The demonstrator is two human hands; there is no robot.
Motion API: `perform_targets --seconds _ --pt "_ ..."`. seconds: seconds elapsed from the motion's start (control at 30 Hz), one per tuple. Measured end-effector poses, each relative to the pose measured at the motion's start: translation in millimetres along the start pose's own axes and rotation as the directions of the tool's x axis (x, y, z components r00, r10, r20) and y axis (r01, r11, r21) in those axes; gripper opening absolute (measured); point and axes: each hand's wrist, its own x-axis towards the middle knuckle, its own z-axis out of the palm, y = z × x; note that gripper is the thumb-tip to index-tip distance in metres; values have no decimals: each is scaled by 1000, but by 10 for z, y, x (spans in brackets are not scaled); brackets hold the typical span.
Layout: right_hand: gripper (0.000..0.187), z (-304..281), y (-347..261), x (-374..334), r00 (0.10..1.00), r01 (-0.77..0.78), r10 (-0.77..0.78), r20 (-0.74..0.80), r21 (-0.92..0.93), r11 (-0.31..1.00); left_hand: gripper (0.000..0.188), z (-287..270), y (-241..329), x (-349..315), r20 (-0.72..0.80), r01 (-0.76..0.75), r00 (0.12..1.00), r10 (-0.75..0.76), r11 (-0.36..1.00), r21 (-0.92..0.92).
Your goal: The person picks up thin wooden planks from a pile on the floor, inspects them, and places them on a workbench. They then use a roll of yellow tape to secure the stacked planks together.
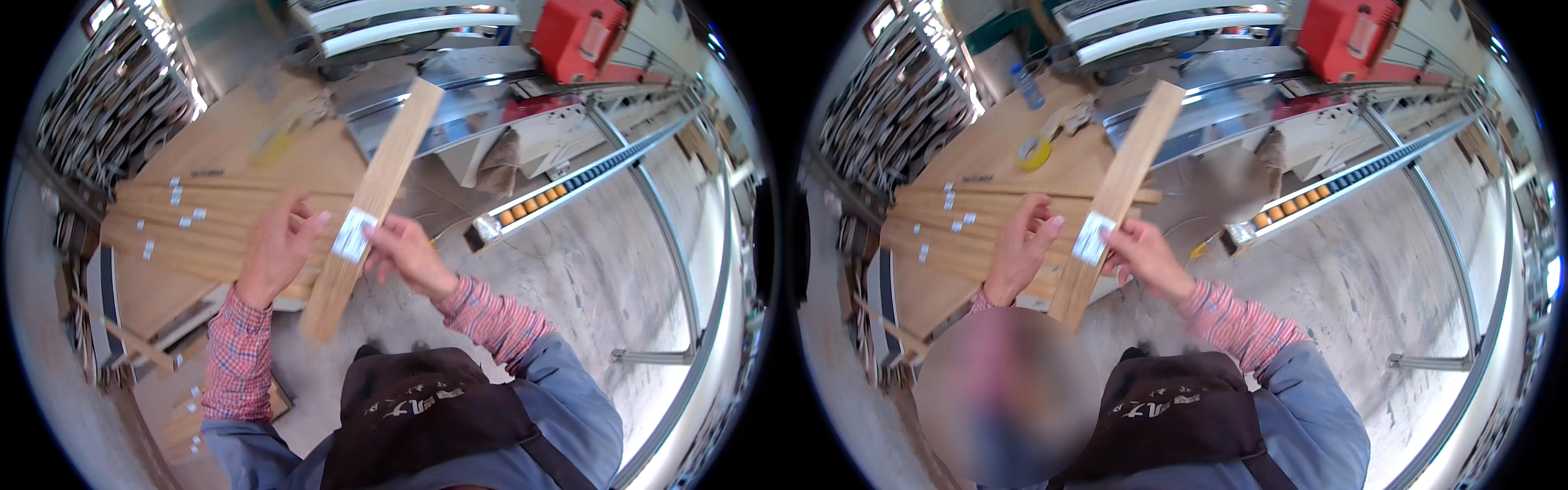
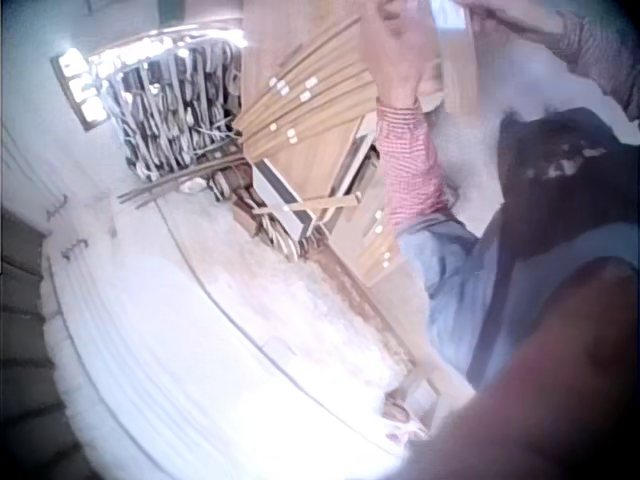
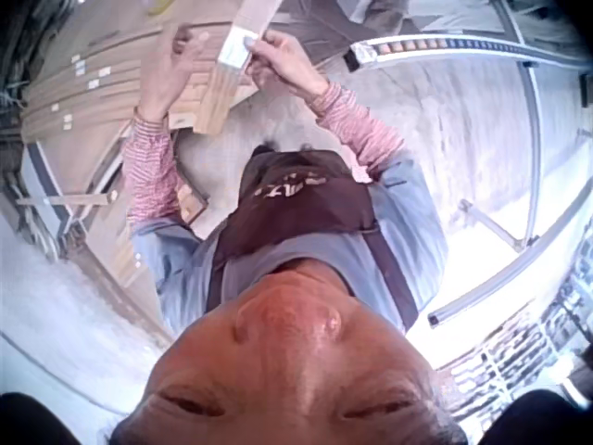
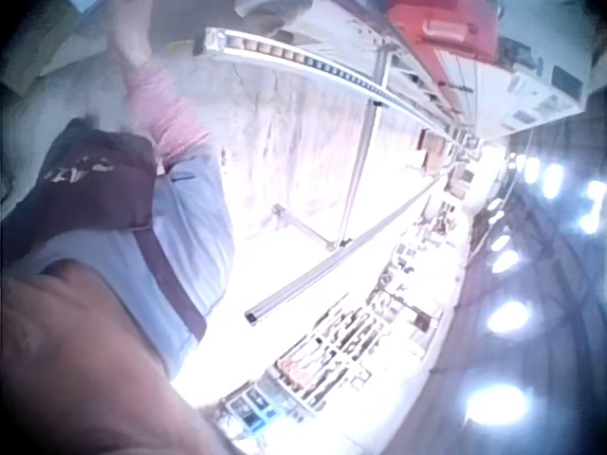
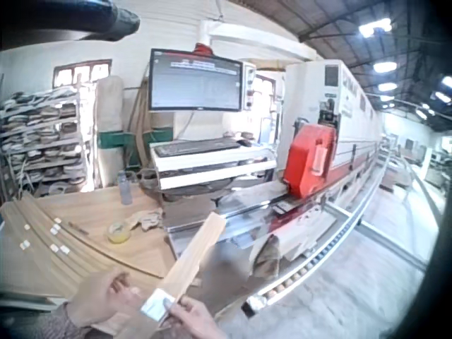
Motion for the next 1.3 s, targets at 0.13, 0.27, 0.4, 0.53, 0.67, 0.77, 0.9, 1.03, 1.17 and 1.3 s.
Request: perform_targets --seconds 0.13,0.27,0.4,0.53,0.67,0.77,0.9,1.03,1.17,1.3 --pt "30 -1072 -534 686 936 76 -50 -348 60 995 45 205 84 541 -31 -341 917 397 824 451" --pt "33 -1958 -978 1368 838 -66 43 -544 -23 998 43 760 -153 1088 35 -379 904 426 762 524" --pt "29 -2594 -1263 1773 773 -85 73 -630 12 996 55 1368 -235 1805 120 -278 960 255 789 547" --pt "31 -2702 -1327 1997 764 -148 116 -635 2 989 57 1712 -275 2286 150 -254 967 206 819 514" --pt "33 -2961 -1411 2082 797 -404 272 -540 -142 903 50 1974 -416 2597 150 -218 975 166 860 461" --pt "31 -3280 -1561 2150 778 -498 325 -537 -214 840 45 2083 -359 2728 98 -156 988 123 855 494" --pt "24 -3544 -1692 2324 788 -426 294 -541 -135 895 42 2205 -223 2927 43 -89 996 78 854 513" --pt "20 -3554 -1684 2499 786 -318 230 -573 -56 947 42 2303 -223 3106 27 -42 999 32 845 534" --pt "19 -3609 -1777 2492 795 -326 262 -546 -21 945 41 2359 -198 3200 60 -23 998 -12 833 553" --pt "19 -3620 -1729 2510 787 -293 238 -569 -6 956 38 2350 -221 3201 60 -71 997 45 815 575"
